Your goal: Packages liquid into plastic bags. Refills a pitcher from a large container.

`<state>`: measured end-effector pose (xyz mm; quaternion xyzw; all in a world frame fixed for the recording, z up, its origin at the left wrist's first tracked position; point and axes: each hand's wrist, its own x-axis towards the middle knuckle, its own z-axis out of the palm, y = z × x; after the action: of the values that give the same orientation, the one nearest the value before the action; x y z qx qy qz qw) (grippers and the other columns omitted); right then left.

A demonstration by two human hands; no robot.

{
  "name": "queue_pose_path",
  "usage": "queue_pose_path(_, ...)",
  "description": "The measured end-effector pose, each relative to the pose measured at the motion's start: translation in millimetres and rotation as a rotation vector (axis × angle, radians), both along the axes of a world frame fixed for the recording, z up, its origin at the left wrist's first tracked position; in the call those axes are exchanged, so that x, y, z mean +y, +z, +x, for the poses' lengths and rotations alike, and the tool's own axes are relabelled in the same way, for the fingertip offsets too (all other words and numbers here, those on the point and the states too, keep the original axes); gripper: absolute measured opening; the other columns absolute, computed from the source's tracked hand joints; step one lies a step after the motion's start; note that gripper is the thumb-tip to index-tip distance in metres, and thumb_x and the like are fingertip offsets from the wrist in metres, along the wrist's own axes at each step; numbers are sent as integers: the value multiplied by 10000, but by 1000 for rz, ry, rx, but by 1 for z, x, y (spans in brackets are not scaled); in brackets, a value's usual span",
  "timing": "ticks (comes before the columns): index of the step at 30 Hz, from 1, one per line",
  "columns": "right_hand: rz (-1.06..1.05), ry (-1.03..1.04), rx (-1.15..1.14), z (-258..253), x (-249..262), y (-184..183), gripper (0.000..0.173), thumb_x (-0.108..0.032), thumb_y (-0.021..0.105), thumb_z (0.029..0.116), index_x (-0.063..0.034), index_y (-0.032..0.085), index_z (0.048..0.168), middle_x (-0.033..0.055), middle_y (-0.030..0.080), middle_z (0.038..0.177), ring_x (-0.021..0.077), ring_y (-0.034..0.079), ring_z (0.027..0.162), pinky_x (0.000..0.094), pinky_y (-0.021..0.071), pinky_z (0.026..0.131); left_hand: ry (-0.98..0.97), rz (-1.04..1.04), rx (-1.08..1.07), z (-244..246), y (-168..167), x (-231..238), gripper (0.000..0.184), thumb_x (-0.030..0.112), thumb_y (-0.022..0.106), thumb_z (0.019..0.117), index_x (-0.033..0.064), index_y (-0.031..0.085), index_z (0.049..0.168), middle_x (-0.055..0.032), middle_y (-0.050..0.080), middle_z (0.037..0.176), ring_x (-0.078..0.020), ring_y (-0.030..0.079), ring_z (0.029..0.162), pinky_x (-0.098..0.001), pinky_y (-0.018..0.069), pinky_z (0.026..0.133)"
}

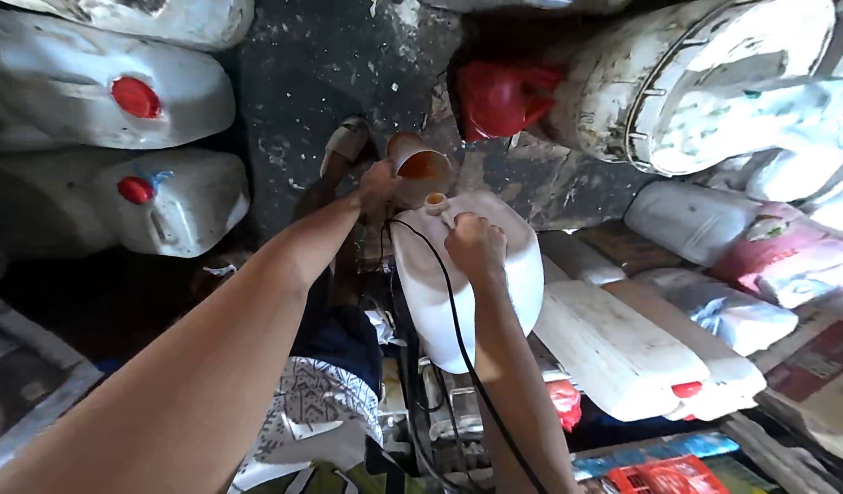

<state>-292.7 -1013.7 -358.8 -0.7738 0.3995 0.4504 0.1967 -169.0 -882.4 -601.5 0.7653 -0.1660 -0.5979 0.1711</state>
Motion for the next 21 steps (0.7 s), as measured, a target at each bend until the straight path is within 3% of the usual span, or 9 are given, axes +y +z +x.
queue_pose_path(3, 21, -8, 37, 17, -4, -14, 200, -217, 660, 920, -34, 682, 997, 244, 694, 959, 454, 679, 939, 668, 507, 715, -38, 23, -5, 5, -7, -5, 494, 427, 573, 987, 75, 627, 1330, -171, 610, 1388, -366, 594, 1273, -648, 482, 1013)
queue_pose_path(6, 49, 50, 197, 42, -13, -40, 241, -277, 647, 909, -83, 723, 1030, 188, 729, 1056, 401, 693, 1020, 657, 510, 810, -80, 44, -7, 10, -16, -9, 494, 422, 567, 1003, 43, 621, 1315, -189, 593, 1399, -375, 583, 1284, -639, 479, 1019)
queue_pose_path(9, 48, 67, 239, 55, -17, -60, 268, -317, 639, 930, -69, 707, 1006, 199, 726, 1045, 407, 695, 1016, 660, 509, 812, -93, 43, -7, 13, -28, -8, 491, 422, 561, 999, 36, 627, 1296, -182, 576, 1424, -371, 572, 1298, -633, 475, 1026)
queue_pose_path(16, 67, 57, 267, 72, -24, -85, 465, -464, 616, 970, -26, 696, 1104, 233, 706, 1137, 427, 682, 1068, 669, 518, 831, -73, 39, 45, 20, -51, -14, 510, 415, 574, 989, 21, 608, 1312, -236, 640, 1277, -412, 613, 1208, -660, 481, 985)
queue_pose_path(21, 58, 59, 269, 75, -27, -90, 371, -382, 635, 940, -34, 697, 1055, 220, 714, 1093, 416, 691, 1032, 657, 523, 800, -80, 53, 46, 19, -65, -19, 469, 393, 555, 979, 43, 623, 1284, -215, 664, 1226, -396, 636, 1165, -657, 495, 950)
